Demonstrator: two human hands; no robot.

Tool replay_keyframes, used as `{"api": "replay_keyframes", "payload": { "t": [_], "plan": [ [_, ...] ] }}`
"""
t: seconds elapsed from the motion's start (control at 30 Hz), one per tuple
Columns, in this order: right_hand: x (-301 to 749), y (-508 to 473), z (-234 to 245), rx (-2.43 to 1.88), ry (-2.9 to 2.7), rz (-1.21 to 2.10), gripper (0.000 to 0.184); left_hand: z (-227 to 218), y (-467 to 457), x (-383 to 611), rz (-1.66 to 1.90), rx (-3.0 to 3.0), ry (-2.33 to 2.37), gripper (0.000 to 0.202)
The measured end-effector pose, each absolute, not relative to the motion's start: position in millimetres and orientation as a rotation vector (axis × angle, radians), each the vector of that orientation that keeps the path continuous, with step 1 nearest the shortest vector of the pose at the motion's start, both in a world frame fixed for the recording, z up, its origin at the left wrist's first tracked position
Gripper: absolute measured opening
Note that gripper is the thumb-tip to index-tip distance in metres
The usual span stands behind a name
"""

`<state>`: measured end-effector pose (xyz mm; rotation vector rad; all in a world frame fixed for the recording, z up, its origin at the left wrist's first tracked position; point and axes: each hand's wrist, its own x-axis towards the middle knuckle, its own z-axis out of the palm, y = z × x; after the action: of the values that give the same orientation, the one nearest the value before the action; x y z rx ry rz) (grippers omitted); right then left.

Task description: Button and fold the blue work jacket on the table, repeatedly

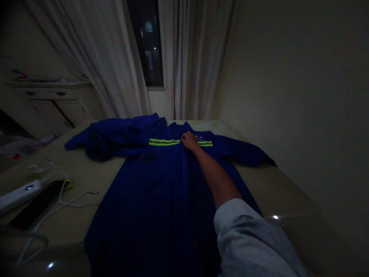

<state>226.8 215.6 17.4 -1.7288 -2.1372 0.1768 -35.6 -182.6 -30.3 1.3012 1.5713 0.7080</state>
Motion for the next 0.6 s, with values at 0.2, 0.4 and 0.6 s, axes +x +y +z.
{"api": "replay_keyframes", "payload": {
  "t": [0.2,0.4,0.6],
  "plan": [
    [322.2,187.6,10.0,-1.735,-1.945,-0.01,0.032,-0.4,-145.2,-73.0,0.781,1.236,1.364,0.061],
    [463.2,124.9,-10.2,-1.928,-1.566,-0.282,0.031,36.6,-2.2,-81.5,1.465,1.056,1.488,0.073],
    [541.8,59.8,-46.4,-2.001,-1.257,-0.324,0.032,18.0,97.4,-163.2,1.389,1.215,2.538,0.101]
  ]
}}
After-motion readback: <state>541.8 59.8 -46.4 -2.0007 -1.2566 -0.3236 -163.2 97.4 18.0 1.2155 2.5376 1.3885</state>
